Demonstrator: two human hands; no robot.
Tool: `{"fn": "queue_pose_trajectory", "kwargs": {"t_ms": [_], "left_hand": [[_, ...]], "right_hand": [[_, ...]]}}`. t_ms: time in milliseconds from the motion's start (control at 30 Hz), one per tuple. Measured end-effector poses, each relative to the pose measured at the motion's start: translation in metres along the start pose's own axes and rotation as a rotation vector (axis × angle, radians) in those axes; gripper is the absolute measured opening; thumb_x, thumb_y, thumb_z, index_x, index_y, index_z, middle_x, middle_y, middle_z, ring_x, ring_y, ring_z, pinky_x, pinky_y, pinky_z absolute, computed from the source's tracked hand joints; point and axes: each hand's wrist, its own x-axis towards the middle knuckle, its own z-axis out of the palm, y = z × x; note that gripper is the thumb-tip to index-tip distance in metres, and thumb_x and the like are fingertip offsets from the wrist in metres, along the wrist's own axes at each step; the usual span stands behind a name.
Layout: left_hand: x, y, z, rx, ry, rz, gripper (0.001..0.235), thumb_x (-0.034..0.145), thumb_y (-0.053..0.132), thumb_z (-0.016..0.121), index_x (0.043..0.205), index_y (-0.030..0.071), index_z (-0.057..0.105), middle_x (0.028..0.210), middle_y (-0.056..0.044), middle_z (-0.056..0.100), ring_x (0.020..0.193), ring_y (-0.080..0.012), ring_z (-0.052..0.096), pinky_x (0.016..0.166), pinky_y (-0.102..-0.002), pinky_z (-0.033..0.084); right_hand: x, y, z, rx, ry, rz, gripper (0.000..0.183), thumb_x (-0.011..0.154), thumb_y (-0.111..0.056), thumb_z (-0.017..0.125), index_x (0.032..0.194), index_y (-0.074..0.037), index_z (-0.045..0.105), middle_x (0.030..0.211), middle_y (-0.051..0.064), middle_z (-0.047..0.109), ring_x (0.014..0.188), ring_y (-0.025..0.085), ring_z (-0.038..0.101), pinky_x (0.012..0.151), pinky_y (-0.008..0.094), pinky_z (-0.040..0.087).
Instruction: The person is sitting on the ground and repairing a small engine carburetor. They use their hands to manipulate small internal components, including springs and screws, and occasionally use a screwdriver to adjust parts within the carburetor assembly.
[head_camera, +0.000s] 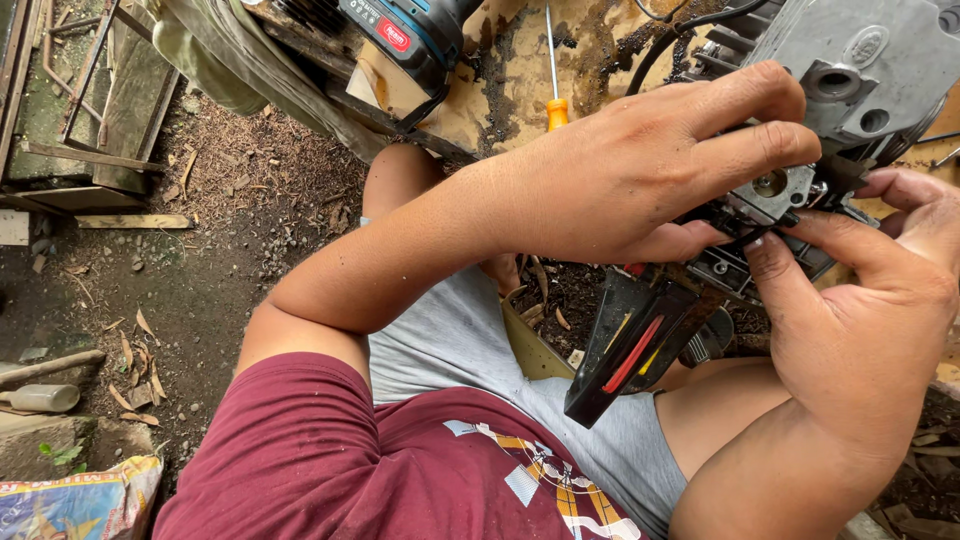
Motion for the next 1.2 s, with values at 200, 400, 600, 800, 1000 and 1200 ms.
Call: {"fn": "queue_pose_trajectory", "kwargs": {"t_ms": [200,400,600,800,1000,1200], "left_hand": [[0.0,0.002,-0.001,-0.059,0.01,-0.011,0.069,0.087,0.008,0.077,0.144,0.01,0.039,0.136,-0.01,0.043,0.121,-0.0287,0.059,0.102,-0.036,0.051],[-0.003,0.008,0.0,-0.05,0.054,-0.02,0.066,0.088,0.009,0.077,0.143,0.012,0.04,0.132,-0.009,0.045,0.12,-0.0273,0.06,0.098,-0.034,0.054],[0.0,0.006,0.0,-0.058,0.03,-0.052,0.063,0.089,0.003,0.075,0.142,0.012,0.043,0.132,-0.011,0.046,0.116,-0.0273,0.061,0.095,-0.035,0.054],[0.001,0.005,-0.005,-0.068,0.031,-0.034,0.061,0.089,-0.001,0.074,0.14,0.01,0.044,0.132,-0.009,0.046,0.121,-0.0274,0.058,0.099,-0.035,0.053],[0.003,0.007,-0.006,-0.045,0.018,-0.021,0.061,0.085,-0.003,0.074,0.137,0.009,0.045,0.132,-0.01,0.045,0.123,-0.0293,0.055,0.104,-0.037,0.05],[0.001,0.004,-0.003,-0.014,0.035,0.008,0.062,0.086,-0.002,0.075,0.138,0.01,0.044,0.133,-0.01,0.045,0.125,-0.0289,0.054,0.106,-0.039,0.048]], "right_hand": [[-0.001,0.002,-0.001,0.0,-0.008,-0.009,0.025,0.091,-0.007,0.087,0.115,-0.004,0.077,0.131,0.011,0.049,0.129,0.021,0.048,0.11,0.032,0.039],[0.0,-0.001,-0.002,0.002,-0.008,-0.007,0.026,0.09,-0.009,0.087,0.112,-0.001,0.075,0.134,0.011,0.048,0.128,0.022,0.047,0.111,0.033,0.038],[0.002,-0.004,-0.002,-0.025,-0.006,-0.008,0.027,0.088,-0.011,0.088,0.11,-0.002,0.075,0.134,0.012,0.048,0.128,0.023,0.045,0.108,0.033,0.039],[0.002,-0.006,-0.003,-0.133,-0.011,-0.021,0.027,0.088,-0.012,0.089,0.11,-0.003,0.077,0.133,0.013,0.051,0.131,0.028,0.047,0.113,0.038,0.04],[0.003,-0.009,-0.003,-0.14,-0.011,-0.006,0.024,0.086,-0.012,0.088,0.106,-0.004,0.076,0.128,0.013,0.05,0.128,0.028,0.048,0.112,0.038,0.042],[0.006,-0.014,-0.002,-0.106,-0.001,0.025,0.024,0.086,-0.014,0.088,0.104,-0.004,0.075,0.13,0.013,0.05,0.129,0.028,0.05,0.11,0.038,0.043]]}}
